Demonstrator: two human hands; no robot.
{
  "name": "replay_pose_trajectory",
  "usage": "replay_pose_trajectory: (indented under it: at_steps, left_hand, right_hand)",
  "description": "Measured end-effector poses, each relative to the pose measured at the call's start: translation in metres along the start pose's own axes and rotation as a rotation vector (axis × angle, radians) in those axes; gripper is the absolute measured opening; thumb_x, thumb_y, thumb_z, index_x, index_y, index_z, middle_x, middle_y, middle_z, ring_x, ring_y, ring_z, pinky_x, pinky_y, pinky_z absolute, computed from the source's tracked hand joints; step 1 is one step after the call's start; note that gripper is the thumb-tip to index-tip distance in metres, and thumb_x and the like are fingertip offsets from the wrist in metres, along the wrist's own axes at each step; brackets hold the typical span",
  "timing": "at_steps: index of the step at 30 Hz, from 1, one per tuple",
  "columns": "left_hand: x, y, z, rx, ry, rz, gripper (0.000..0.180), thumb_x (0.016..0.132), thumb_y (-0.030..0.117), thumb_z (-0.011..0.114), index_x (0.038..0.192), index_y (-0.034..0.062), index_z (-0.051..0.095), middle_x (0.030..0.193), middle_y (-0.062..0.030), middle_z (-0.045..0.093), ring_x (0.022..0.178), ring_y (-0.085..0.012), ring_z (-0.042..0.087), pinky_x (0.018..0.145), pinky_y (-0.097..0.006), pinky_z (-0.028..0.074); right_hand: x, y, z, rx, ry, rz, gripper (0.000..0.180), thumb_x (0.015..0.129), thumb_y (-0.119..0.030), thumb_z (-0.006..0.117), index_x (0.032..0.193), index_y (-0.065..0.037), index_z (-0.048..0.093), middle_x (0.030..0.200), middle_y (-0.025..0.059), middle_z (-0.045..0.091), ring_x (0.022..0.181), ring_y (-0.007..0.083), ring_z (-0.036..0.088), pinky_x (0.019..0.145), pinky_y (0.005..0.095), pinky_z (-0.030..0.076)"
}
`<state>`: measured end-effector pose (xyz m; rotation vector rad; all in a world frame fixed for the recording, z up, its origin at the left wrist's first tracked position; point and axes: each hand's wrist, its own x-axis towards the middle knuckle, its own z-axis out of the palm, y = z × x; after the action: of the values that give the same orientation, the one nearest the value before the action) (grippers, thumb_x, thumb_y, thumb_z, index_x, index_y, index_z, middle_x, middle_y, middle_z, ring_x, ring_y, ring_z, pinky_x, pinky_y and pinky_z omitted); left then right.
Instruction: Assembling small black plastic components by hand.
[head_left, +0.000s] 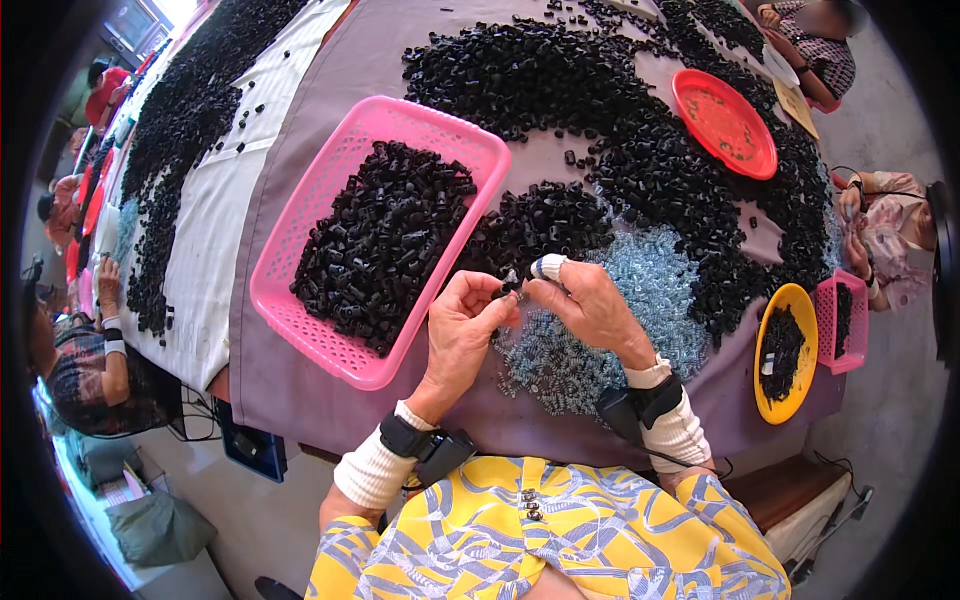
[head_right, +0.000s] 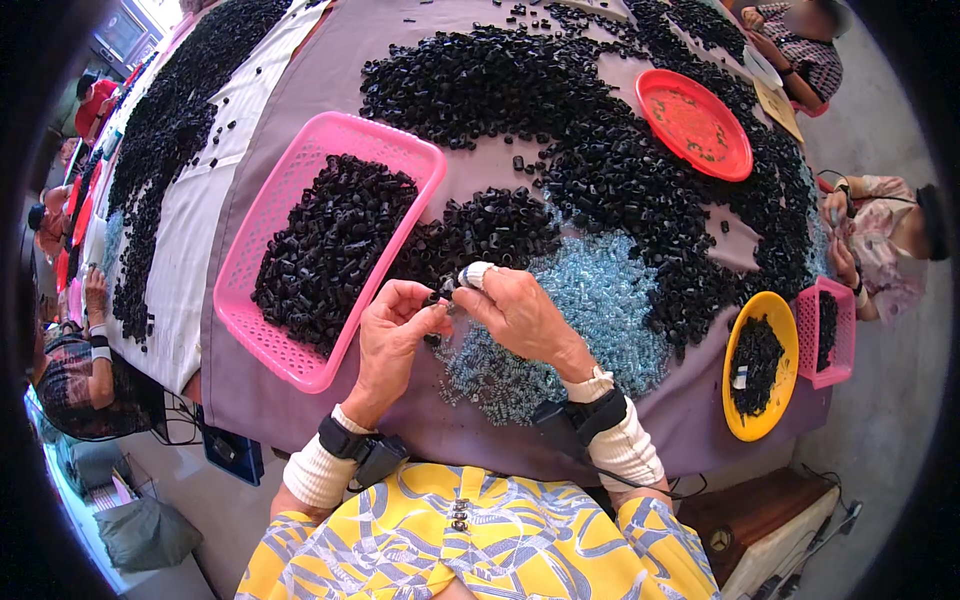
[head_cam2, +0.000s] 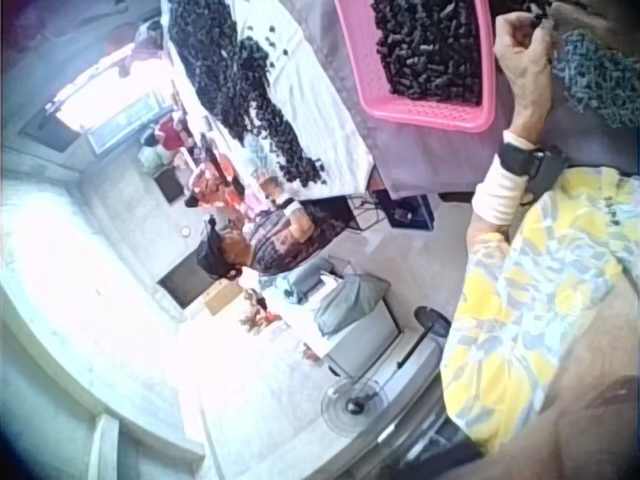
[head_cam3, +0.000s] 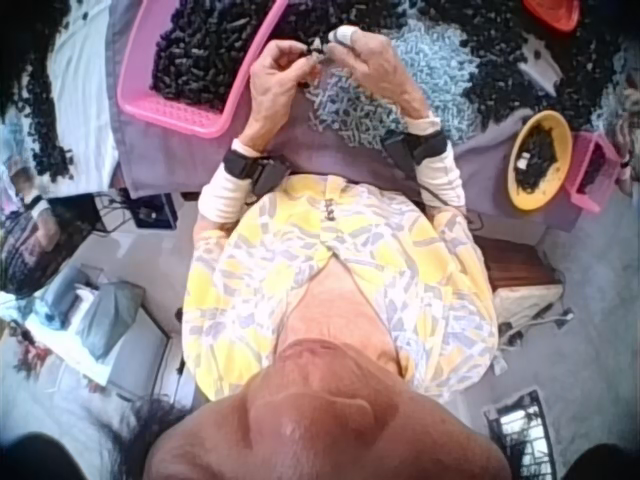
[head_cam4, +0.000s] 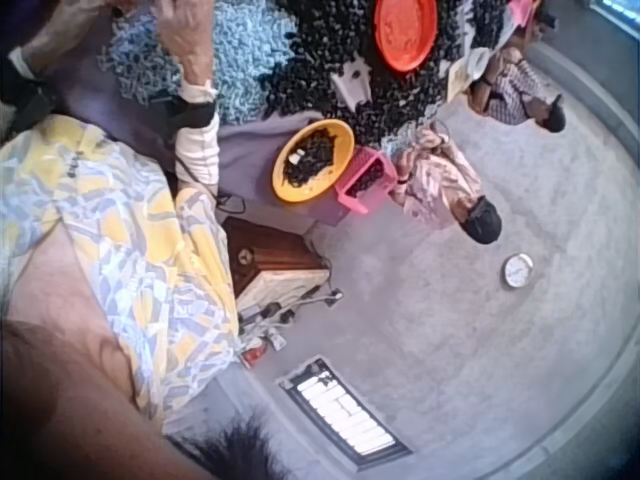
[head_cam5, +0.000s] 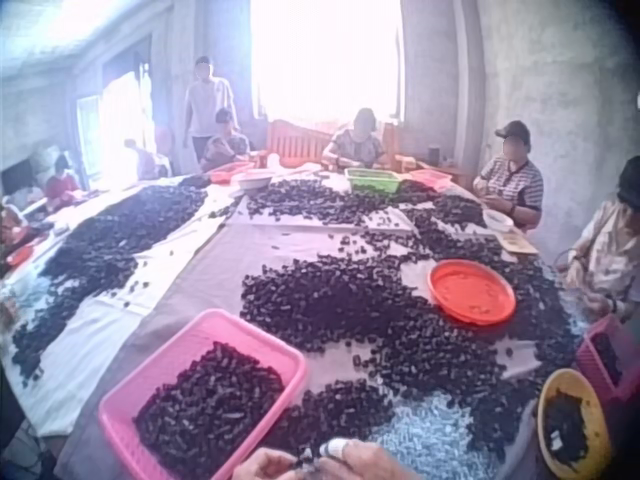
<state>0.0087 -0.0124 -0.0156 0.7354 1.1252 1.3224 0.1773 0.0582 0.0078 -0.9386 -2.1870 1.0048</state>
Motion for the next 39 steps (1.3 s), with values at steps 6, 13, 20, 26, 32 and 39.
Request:
replay_pose_trajectory:
  at_steps: [6, 13, 20, 26, 32, 39]
  left_hand:
    - [0.004, -0.003, -0.005, 0.014, 0.008, 0.003, 0.013, 0.087, 0.002, 0.064, 0.097, 0.0010, 0.054, 0.085, -0.0042, 0.064, 0.074, -0.0097, 0.064, 0.067, -0.023, 0.053]
    - [0.004, 0.005, 0.001, -0.117, -0.005, -0.015, 0.015, 0.088, 0.004, 0.065, 0.098, 0.0017, 0.054, 0.087, -0.0051, 0.065, 0.074, -0.0109, 0.064, 0.068, -0.024, 0.054]
    - [0.003, 0.008, 0.001, -0.071, -0.010, 0.016, 0.015, 0.087, 0.004, 0.065, 0.101, 0.0019, 0.059, 0.089, -0.0033, 0.066, 0.077, -0.0085, 0.063, 0.068, -0.023, 0.054]
    - [0.003, 0.006, 0.003, 0.029, -0.005, 0.060, 0.016, 0.086, 0.002, 0.065, 0.102, 0.0009, 0.060, 0.086, -0.0026, 0.066, 0.075, -0.0073, 0.062, 0.068, -0.021, 0.052]
    - [0.008, 0.025, 0.002, 0.135, -0.003, 0.146, 0.015, 0.087, 0.001, 0.064, 0.101, -0.0003, 0.061, 0.085, -0.0013, 0.065, 0.076, -0.0056, 0.060, 0.069, -0.020, 0.050]
    - [0.014, 0.048, -0.004, 0.099, 0.005, 0.202, 0.016, 0.087, 0.000, 0.063, 0.102, -0.0009, 0.061, 0.086, -0.0018, 0.066, 0.076, -0.0057, 0.061, 0.070, -0.020, 0.050]
  right_hand:
    - [0.003, 0.007, 0.000, -0.011, -0.038, 0.031, 0.012, 0.083, -0.009, 0.066, 0.089, 0.000, 0.063, 0.073, 0.0118, 0.060, 0.056, 0.0214, 0.056, 0.051, 0.0310, 0.043]
    - [0.003, -0.002, 0.008, 0.102, 0.035, 0.012, 0.013, 0.080, -0.007, 0.066, 0.091, 0.000, 0.062, 0.075, 0.0130, 0.063, 0.067, 0.0257, 0.064, 0.058, 0.0324, 0.049]
    - [0.007, -0.019, -0.006, 0.045, 0.165, 0.031, 0.013, 0.081, -0.006, 0.067, 0.090, 0.002, 0.062, 0.074, 0.0128, 0.064, 0.070, 0.0247, 0.068, 0.057, 0.0287, 0.053]
    - [0.009, -0.013, 0.000, 0.012, 0.114, -0.021, 0.015, 0.080, -0.009, 0.068, 0.090, 0.000, 0.062, 0.072, 0.0131, 0.061, 0.064, 0.0254, 0.064, 0.055, 0.0325, 0.051]
    - [0.027, -0.015, -0.003, 0.049, 0.152, -0.137, 0.016, 0.078, -0.010, 0.069, 0.088, 0.000, 0.062, 0.072, 0.0150, 0.061, 0.063, 0.0293, 0.062, 0.056, 0.0339, 0.049]
    - [0.050, -0.028, -0.002, 0.101, 0.145, -0.199, 0.014, 0.079, -0.009, 0.068, 0.088, 0.001, 0.062, 0.072, 0.0131, 0.062, 0.063, 0.0248, 0.063, 0.056, 0.0317, 0.048]
